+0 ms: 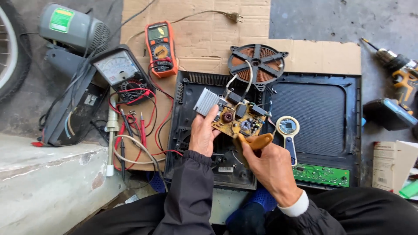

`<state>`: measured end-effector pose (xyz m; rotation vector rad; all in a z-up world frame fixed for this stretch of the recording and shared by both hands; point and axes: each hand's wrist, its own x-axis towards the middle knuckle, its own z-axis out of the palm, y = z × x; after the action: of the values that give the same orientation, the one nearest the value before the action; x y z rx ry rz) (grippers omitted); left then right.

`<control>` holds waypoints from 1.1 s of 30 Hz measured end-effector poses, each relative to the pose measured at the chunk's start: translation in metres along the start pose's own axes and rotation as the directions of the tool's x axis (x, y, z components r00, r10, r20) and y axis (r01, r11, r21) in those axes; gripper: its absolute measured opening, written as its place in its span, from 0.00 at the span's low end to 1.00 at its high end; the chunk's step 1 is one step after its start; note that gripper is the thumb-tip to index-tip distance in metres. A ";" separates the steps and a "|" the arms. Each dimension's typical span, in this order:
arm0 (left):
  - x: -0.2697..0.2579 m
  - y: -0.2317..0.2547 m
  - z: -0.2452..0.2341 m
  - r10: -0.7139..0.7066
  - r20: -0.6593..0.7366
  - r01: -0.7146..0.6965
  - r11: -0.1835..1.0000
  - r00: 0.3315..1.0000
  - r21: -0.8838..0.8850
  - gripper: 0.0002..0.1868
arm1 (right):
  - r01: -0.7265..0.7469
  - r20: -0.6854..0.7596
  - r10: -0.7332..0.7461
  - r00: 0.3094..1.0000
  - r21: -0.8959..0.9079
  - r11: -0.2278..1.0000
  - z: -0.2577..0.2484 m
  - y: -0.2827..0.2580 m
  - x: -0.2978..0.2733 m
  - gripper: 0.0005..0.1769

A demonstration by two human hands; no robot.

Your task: The person cleans a disassembled electronic device, including a circuit board and a fan, using a brush and a magnifying glass. They brush dust off the components and inspect the board closely with the magnifying glass.

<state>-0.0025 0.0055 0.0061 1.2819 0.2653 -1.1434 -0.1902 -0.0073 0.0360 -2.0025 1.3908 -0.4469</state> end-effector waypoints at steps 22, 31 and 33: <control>0.009 0.004 -0.009 -0.099 0.061 0.087 0.980 0.993 0.182 0.52 | -0.072 0.230 -0.049 0.972 0.493 0.867 0.014 -0.054 0.024 0.15; 0.016 -0.003 -0.019 -0.114 0.108 0.104 0.990 0.988 0.096 0.26 | -0.017 0.045 -0.002 0.999 0.419 0.908 0.031 -0.053 0.037 0.19; 0.003 0.012 -0.009 -0.188 0.007 0.186 0.976 0.982 0.113 0.54 | 0.080 0.216 -0.168 0.962 0.367 0.927 0.032 -0.052 0.020 0.22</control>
<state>0.0121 0.0100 0.0086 1.3670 0.3175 -1.3449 -0.1270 -0.0042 0.0467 -1.7826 0.9577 -0.4550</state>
